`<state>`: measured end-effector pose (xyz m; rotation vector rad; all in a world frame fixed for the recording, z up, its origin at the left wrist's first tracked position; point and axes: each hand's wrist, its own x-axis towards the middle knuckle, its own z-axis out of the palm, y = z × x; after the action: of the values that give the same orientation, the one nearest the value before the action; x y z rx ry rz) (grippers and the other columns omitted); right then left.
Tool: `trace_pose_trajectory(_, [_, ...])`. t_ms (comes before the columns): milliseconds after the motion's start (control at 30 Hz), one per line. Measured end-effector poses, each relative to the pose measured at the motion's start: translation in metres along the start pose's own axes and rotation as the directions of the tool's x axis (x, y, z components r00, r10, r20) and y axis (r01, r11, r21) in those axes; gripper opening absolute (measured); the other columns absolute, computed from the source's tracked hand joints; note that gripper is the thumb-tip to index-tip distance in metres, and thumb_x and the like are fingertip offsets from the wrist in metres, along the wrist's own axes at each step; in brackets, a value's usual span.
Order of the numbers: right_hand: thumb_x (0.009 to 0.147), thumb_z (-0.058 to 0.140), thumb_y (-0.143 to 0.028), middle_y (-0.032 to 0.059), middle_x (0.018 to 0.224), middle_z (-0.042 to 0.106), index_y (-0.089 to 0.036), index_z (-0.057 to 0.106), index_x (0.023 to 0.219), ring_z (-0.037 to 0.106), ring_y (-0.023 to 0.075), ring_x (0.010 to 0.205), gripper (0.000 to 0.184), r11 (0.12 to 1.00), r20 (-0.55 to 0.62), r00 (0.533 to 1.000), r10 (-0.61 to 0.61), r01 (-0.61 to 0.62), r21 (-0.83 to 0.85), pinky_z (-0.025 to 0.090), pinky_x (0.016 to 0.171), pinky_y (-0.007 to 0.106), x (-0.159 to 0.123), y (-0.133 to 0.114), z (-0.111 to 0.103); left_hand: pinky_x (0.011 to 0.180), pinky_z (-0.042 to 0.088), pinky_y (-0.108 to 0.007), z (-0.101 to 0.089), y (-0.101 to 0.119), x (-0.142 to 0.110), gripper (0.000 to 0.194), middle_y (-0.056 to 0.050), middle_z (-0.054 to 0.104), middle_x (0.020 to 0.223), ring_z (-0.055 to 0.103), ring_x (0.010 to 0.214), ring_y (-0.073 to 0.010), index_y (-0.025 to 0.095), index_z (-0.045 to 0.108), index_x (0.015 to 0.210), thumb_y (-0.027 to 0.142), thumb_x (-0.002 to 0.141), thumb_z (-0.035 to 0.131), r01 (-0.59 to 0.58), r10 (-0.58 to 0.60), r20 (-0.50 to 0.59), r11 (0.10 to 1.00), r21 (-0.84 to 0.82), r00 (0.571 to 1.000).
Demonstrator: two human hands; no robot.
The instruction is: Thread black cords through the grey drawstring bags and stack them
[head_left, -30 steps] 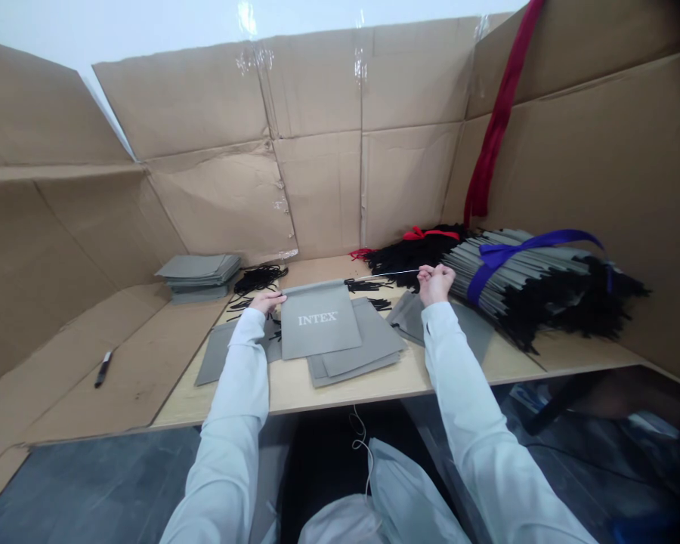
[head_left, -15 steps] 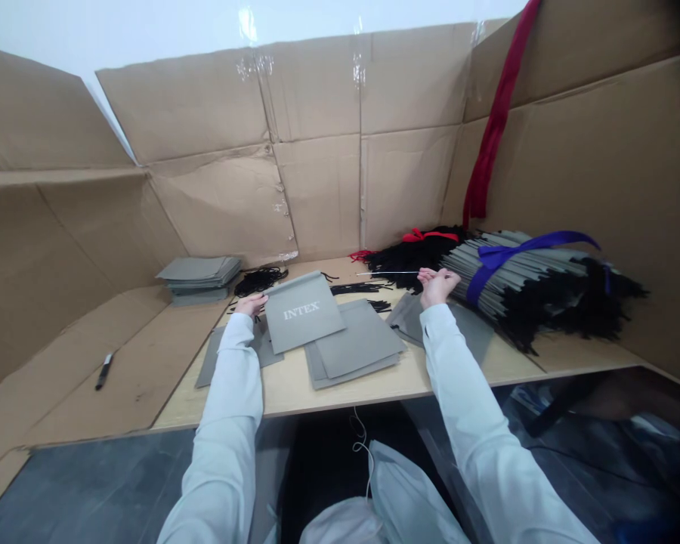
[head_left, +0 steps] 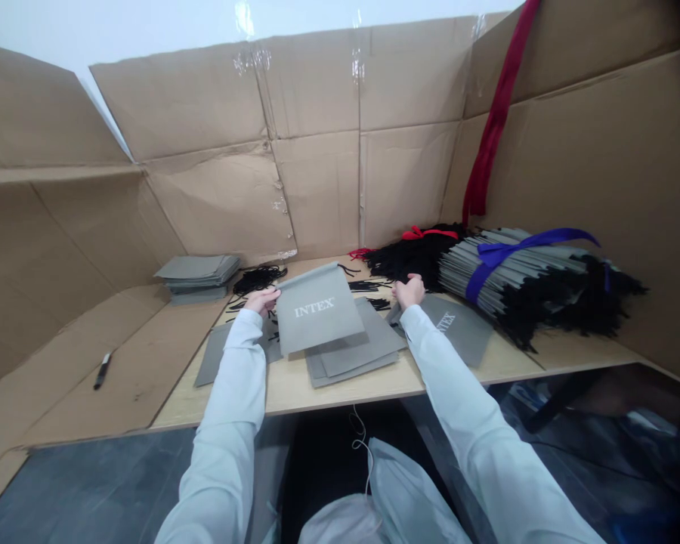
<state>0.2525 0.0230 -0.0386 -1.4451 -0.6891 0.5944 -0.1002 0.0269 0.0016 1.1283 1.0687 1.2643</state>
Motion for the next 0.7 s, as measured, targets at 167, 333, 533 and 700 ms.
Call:
trace_pose_trajectory(167, [0.072, 0.042, -0.043, 0.0057, 0.086, 0.059, -0.019, 0.053, 0.088, 0.058, 0.0124, 0.067, 0.031, 0.978, 0.57, 0.805, -0.162, 0.054, 0.201, 0.047, 0.061, 0.026, -0.022, -0.021, 0.01, 0.037, 0.011, -0.019, 0.02, -0.006, 0.0, 0.031, 0.008, 0.034, 0.038, 0.026, 0.033, -0.0002, 0.008, 0.053, 0.056, 0.02, 0.036, 0.075, -0.002, 0.001, 0.101, 1.0, 0.014, 0.995])
trace_pose_trajectory(333, [0.06, 0.061, -0.034, 0.0009, 0.066, 0.059, -0.017, 0.056, 0.082, 0.054, 0.0083, 0.053, 0.029, 0.955, 0.767, 0.604, -0.218, -0.029, 0.294, 0.045, 0.051, 0.02, -0.037, -0.024, 0.019, 0.039, 0.005, -0.02, 0.025, -0.009, 0.002, 0.034, 0.01, 0.026, 0.036, 0.02, 0.033, 0.0003, 0.009, 0.052, 0.056, 0.024, 0.035, 0.075, 0.0, -0.007, 0.118, 0.998, 0.058, 0.993])
trace_pose_trajectory(533, [0.056, 0.066, -0.027, 0.002, 0.055, 0.058, -0.011, 0.059, 0.067, 0.049, 0.0057, 0.044, 0.02, 0.959, 0.665, 0.715, -0.214, 0.025, 0.282, 0.044, 0.044, 0.018, -0.027, -0.02, 0.011, 0.039, 0.005, -0.02, 0.021, -0.012, 0.005, 0.036, 0.011, 0.025, 0.036, 0.019, 0.032, 0.0, 0.009, 0.054, 0.059, 0.024, 0.034, 0.075, 0.028, -0.039, 0.121, 0.995, 0.098, 0.992])
trace_pose_trajectory(700, [0.058, 0.065, -0.017, 0.0027, 0.053, 0.059, -0.011, 0.057, 0.064, 0.053, 0.0071, 0.045, 0.012, 0.965, 0.567, 0.804, -0.18, 0.031, 0.262, 0.049, 0.048, 0.02, -0.026, -0.026, 0.006, 0.038, 0.006, -0.02, 0.02, -0.013, 0.006, 0.03, 0.01, 0.026, 0.036, 0.019, 0.032, -0.0006, 0.009, 0.054, 0.057, 0.023, 0.039, 0.073, 0.046, -0.064, 0.187, 0.994, 0.098, 0.98])
